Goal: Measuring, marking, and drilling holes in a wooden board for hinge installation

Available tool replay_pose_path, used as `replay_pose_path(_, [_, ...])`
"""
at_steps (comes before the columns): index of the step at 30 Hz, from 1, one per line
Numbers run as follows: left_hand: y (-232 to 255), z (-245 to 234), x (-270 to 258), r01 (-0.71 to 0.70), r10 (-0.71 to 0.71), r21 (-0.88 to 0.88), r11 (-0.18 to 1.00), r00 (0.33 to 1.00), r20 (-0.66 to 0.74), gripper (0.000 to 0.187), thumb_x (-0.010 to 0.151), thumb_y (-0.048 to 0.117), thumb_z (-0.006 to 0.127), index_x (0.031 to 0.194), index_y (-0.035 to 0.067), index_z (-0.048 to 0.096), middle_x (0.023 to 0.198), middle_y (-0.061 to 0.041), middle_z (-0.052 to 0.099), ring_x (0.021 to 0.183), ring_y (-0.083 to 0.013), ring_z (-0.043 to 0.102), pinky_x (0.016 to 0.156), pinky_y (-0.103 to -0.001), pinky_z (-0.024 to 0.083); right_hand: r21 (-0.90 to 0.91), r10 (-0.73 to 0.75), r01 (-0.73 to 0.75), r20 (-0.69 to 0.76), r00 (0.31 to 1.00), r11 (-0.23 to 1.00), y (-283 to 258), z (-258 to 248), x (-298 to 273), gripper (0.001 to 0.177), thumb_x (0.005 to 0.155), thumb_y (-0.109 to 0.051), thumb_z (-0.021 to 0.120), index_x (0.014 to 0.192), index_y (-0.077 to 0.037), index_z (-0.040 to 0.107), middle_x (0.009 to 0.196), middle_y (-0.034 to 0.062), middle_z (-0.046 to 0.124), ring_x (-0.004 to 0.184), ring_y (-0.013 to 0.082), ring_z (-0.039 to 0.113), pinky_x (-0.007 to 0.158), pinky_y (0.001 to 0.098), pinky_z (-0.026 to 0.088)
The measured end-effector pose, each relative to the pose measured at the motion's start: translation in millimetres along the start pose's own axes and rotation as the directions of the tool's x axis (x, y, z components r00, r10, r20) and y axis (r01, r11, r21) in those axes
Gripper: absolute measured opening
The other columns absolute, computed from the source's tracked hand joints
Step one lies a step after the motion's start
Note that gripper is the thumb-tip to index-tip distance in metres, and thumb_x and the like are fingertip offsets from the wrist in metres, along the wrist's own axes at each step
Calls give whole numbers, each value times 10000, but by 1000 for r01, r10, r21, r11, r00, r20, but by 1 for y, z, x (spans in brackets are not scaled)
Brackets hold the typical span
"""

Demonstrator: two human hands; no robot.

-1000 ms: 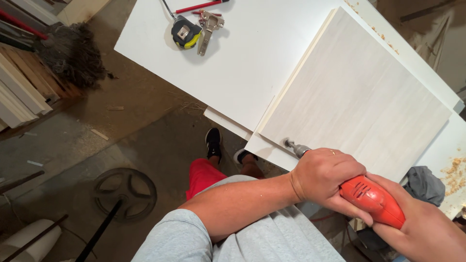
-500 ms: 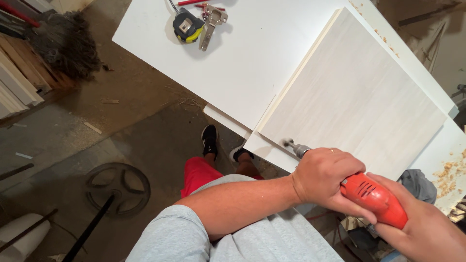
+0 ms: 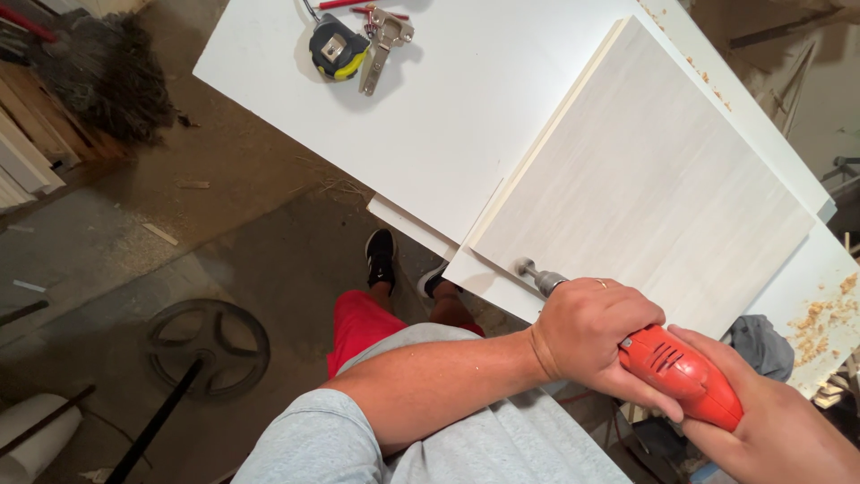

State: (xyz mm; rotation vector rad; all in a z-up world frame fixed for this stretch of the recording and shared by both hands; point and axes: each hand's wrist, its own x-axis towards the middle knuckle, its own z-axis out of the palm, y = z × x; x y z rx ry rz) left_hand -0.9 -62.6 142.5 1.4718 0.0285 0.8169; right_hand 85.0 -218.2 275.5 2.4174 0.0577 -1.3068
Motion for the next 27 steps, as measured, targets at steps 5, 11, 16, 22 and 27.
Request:
replay_pose_path(5, [0, -1, -2, 13, -13, 7, 1000, 1000, 1, 714, 695, 769, 524, 806, 63, 544, 666, -27, 507, 573, -254, 527, 565, -383, 413, -91, 82, -79, 28, 996, 993, -11, -3, -7, 1021, 730, -378, 841, 1583, -585, 319, 1182, -108, 841, 959, 203, 868, 898, 254, 613])
replay_pose_path(11, [1, -4, -1, 8, -8, -34, 999, 1000, -11, 707, 713, 756, 523, 795, 54, 535, 655, -30, 492, 560, -247, 495, 562, -376, 405, -103, 150, -147, 29, 988, 984, -25, -8, -15, 986, 753, -402, 820, 1578, -602, 318, 1140, -31, 856, 993, 214, 847, 911, 259, 588])
replay_pose_path(16, [0, -3, 0, 10, -10, -34, 999, 1000, -13, 700, 712, 757, 524, 789, 61, 535, 652, -24, 486, 555, -241, 485, 552, -370, 396, -95, 141, -136, 44, 989, 986, -22, -9, -12, 1009, 750, -381, 822, 1583, -613, 303, 1174, -93, 846, 970, 220, 852, 908, 259, 586])
replay_pose_path(22, [-1, -1, -1, 11, -11, -40, 999, 1000, -17, 707, 712, 756, 529, 807, 56, 544, 662, -29, 502, 566, -254, 506, 569, -382, 414, -67, 93, -91, 20, 995, 994, -11, -4, -6, 1019, 726, -377, 847, 1575, -599, 330, 1214, -130, 822, 980, 206, 854, 916, 257, 588])
replay_pose_path(27, [0, -2, -1, 2, -2, -23, 1000, 1000, -8, 717, 707, 757, 529, 808, 47, 552, 662, -37, 511, 567, -261, 523, 570, -382, 417, -98, 149, -145, 29, 988, 985, -20, -6, -13, 1000, 745, -398, 834, 1573, -617, 317, 1156, -42, 851, 1018, 218, 846, 920, 261, 590])
